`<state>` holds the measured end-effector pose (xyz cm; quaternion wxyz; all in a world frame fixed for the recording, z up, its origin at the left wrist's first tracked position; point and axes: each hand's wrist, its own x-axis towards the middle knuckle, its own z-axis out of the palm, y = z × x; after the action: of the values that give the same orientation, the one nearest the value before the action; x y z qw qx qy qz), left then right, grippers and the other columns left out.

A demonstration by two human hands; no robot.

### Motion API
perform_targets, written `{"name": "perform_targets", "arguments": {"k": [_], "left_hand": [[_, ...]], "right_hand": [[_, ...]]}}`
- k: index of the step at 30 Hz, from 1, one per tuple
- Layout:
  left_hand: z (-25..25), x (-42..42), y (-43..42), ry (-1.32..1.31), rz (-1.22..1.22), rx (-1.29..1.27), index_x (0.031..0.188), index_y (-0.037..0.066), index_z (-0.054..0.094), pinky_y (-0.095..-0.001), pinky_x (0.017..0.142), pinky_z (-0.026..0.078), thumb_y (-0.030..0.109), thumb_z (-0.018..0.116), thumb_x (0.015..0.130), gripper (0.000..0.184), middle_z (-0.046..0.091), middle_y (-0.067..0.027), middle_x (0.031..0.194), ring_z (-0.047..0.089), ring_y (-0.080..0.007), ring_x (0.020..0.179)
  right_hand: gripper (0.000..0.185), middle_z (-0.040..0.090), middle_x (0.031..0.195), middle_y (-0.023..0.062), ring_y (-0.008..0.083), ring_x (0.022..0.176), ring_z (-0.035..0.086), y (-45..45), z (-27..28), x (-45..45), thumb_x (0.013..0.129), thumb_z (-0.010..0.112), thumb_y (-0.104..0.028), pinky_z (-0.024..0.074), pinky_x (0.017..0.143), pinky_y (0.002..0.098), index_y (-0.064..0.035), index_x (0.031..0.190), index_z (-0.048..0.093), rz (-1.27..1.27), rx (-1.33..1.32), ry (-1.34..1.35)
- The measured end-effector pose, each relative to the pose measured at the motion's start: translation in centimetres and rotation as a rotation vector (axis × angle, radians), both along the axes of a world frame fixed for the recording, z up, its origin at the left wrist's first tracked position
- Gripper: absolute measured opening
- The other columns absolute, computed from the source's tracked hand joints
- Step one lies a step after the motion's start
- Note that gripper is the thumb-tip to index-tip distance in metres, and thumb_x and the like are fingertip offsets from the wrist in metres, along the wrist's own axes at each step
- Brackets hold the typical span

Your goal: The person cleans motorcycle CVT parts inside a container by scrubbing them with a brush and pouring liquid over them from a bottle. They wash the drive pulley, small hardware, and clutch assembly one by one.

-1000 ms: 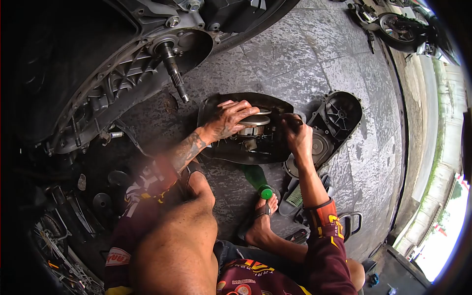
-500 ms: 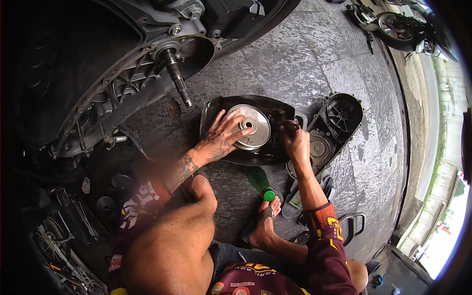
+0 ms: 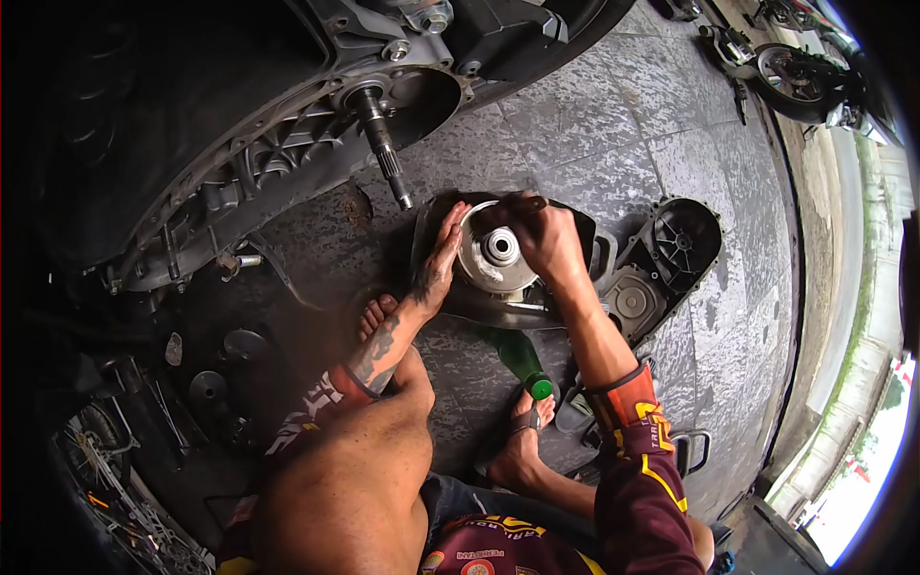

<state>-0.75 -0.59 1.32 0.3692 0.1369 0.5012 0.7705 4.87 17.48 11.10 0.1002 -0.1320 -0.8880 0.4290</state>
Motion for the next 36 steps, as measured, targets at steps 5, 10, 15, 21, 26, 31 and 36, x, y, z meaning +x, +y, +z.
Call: {"name": "perform_targets", "arguments": {"k": [5, 10, 15, 21, 26, 31, 36], "left_hand": [[0.8, 0.9, 0.5, 0.141, -0.049, -0.197, 0.155, 0.009, 0.023, -0.0361, 0.121, 0.013, 0.038, 0.036, 0.107, 0.058, 0.025, -0.0083, 0.160, 0.020, -0.0225, 0.148], [0.7, 1.0, 1.2, -0.033, -0.011, -0.257, 0.152, 0.011, 0.031, -0.0350, 0.119, 0.018, 0.044, 0.037, 0.106, 0.057, 0.035, -0.0081, 0.155, 0.027, -0.0213, 0.144], [0.8, 1.1, 1.1, -0.141, 0.067, -0.429, 0.146, 0.005, 0.042, -0.0299, 0.112, 0.030, 0.040, 0.042, 0.106, 0.053, 0.047, -0.0099, 0.144, 0.041, -0.0192, 0.135], [0.3, 1.6, 1.9, -0.169, 0.141, -0.298, 0.141, 0.000, 0.047, -0.0294, 0.109, 0.034, 0.037, 0.044, 0.106, 0.051, 0.052, -0.0089, 0.137, 0.046, -0.0158, 0.126], [0.1, 1.3, 1.7, -0.110, 0.101, -0.356, 0.143, 0.002, 0.045, -0.0298, 0.109, 0.035, 0.038, 0.043, 0.106, 0.051, 0.050, -0.0093, 0.140, 0.047, -0.0170, 0.126], [-0.7, 1.2, 1.5, -0.069, 0.056, -0.325, 0.143, 0.003, 0.046, -0.0307, 0.110, 0.034, 0.039, 0.042, 0.106, 0.052, 0.050, -0.0110, 0.140, 0.046, -0.0192, 0.129], [-1.3, 1.5, 1.6, -0.030, 0.106, -0.394, 0.141, 0.002, 0.048, -0.0313, 0.109, 0.034, 0.039, 0.042, 0.106, 0.051, 0.050, -0.0117, 0.139, 0.045, -0.0199, 0.129]], "right_hand": [[0.018, 0.071, 0.079, 0.0191, 0.0350, 0.076, 0.071, 3.5, 2.7, 3.8, 0.089, 0.066, -0.018, 0.0551, 0.067, 0.0403, -0.0032, 0.098, 0.071, -0.090, 0.123, -0.328], [0.017, 0.069, 0.087, 0.0221, 0.0390, 0.082, 0.069, -2.1, 2.1, 4.0, 0.084, 0.068, -0.009, 0.0545, 0.070, 0.0416, -0.0011, 0.099, 0.069, 0.070, -0.099, -0.103], [0.016, 0.071, 0.086, 0.0195, 0.0308, 0.077, 0.072, -0.2, 1.2, 1.1, 0.089, 0.066, -0.011, 0.0539, 0.067, 0.0371, 0.0009, 0.098, 0.069, -0.183, 0.111, -0.134], [0.013, 0.072, 0.083, 0.0179, 0.0356, 0.079, 0.072, 0.2, 3.8, 6.1, 0.087, 0.065, -0.008, 0.0552, 0.073, 0.0358, 0.0004, 0.096, 0.070, -0.091, -0.112, -0.227], [0.015, 0.069, 0.085, 0.0207, 0.0379, 0.079, 0.069, -1.4, 1.8, 4.1, 0.089, 0.064, -0.009, 0.0536, 0.066, 0.0394, 0.0000, 0.101, 0.068, -0.205, 0.066, -0.063], [0.014, 0.071, 0.084, 0.0196, 0.0324, 0.079, 0.072, 0.0, 2.1, 5.2, 0.092, 0.063, -0.011, 0.0535, 0.067, 0.0379, -0.0031, 0.102, 0.068, -0.303, -0.009, -0.115], [0.014, 0.070, 0.084, 0.0213, 0.0354, 0.080, 0.070, -0.8, 2.5, 5.2, 0.090, 0.064, -0.012, 0.0532, 0.068, 0.0388, -0.0013, 0.097, 0.070, -0.155, -0.041, -0.140]]}}
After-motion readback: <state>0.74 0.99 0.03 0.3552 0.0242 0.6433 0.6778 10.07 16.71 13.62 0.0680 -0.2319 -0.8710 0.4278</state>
